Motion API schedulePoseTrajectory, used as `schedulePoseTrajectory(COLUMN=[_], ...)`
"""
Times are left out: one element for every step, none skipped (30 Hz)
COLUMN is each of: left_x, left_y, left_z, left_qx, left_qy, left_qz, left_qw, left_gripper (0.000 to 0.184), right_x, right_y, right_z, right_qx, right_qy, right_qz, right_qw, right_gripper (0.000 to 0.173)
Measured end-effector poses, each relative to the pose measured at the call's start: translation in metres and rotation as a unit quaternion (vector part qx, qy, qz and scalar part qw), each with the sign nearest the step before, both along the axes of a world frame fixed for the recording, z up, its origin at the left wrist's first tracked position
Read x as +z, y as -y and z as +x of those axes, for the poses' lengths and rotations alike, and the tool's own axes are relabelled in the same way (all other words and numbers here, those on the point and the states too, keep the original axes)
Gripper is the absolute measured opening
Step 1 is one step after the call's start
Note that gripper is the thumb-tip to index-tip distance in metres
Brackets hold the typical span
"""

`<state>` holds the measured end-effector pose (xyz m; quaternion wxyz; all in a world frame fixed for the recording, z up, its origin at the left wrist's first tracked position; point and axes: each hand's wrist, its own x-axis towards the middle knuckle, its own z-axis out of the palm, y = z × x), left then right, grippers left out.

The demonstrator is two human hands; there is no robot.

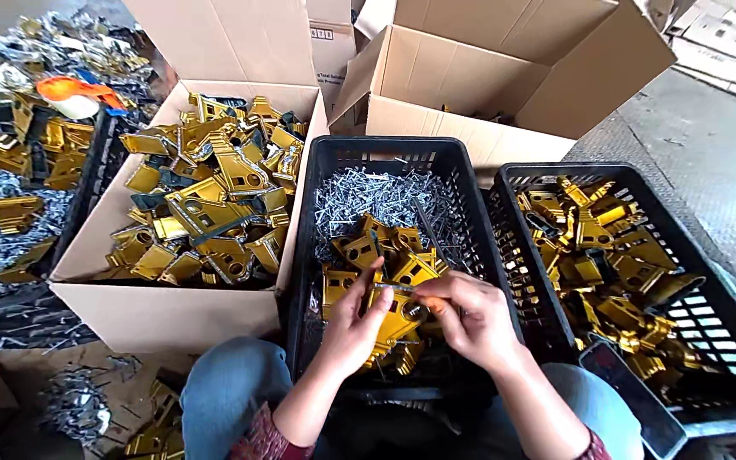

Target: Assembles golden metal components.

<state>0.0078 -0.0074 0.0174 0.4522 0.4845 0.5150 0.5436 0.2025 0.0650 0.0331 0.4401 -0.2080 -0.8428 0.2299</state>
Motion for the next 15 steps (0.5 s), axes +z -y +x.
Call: schedulePoseTrajectory(left_x=[-0.002,-0.003,-0.003,-0.002,0.001,0.003,0.003,0.003,0.002,0.001,0.001,0.000,0.000,-0.001,-0.002], left_y=[-0.001,-0.002,-0.003,-0.003,-0.003,-0.002,-0.002,-0.002,-0.001,0.000,0.001,0.002,0.004,0.004,0.004], left_z=[0.000,0.000,0.000,-0.001,-0.002,-0.002,-0.003,-0.004,-0.005,-0.007,-0.007,-0.007,-0.006,-0.004,-0.003], left_qx=[0.018,0.040,0.062,0.078,0.091,0.098,0.097,0.089,0.069,0.036,-0.007,-0.053,-0.091,-0.118,-0.129], left_qy=[0.001,0.003,0.003,-0.002,-0.011,-0.022,-0.029,-0.030,-0.019,0.003,0.033,0.071,0.106,0.131,0.140], left_qz=[-0.001,0.002,0.011,0.024,0.038,0.056,0.076,0.092,0.104,0.113,0.119,0.122,0.121,0.118,0.112], left_qw=[1.000,0.999,0.998,0.997,0.995,0.993,0.992,0.991,0.992,0.993,0.992,0.989,0.983,0.977,0.975], left_gripper=[0.045,0.041,0.038,0.036,0.035,0.035,0.036,0.038,0.039,0.040,0.040,0.040,0.042,0.045,0.049], right_x=[0.000,0.000,0.000,-0.001,-0.002,-0.003,-0.005,-0.008,-0.009,-0.010,-0.010,-0.011,-0.011,-0.013,-0.015], right_y=[0.002,0.004,0.006,0.006,0.005,0.003,0.000,-0.002,-0.004,-0.005,-0.005,-0.003,0.000,0.004,0.009], right_z=[-0.002,-0.003,-0.003,-0.003,0.000,0.002,0.005,0.006,0.007,0.007,0.005,0.001,-0.005,-0.011,-0.017], right_qx=[-0.008,-0.016,-0.028,-0.038,-0.038,-0.029,-0.013,0.016,0.060,0.115,0.173,0.233,0.286,0.315,0.325], right_qy=[0.013,0.028,0.043,0.056,0.067,0.073,0.071,0.057,0.028,-0.011,-0.048,-0.080,-0.102,-0.123,-0.151], right_qz=[0.027,0.044,0.050,0.042,0.021,-0.012,-0.050,-0.097,-0.156,-0.215,-0.270,-0.311,-0.335,-0.352,-0.369], right_qw=[1.000,0.999,0.997,0.997,0.997,0.997,0.996,0.994,0.986,0.970,0.946,0.918,0.892,0.873,0.858], right_gripper=[0.023,0.022,0.022,0.025,0.029,0.031,0.032,0.031,0.031,0.033,0.041,0.058,0.077,0.090,0.096])
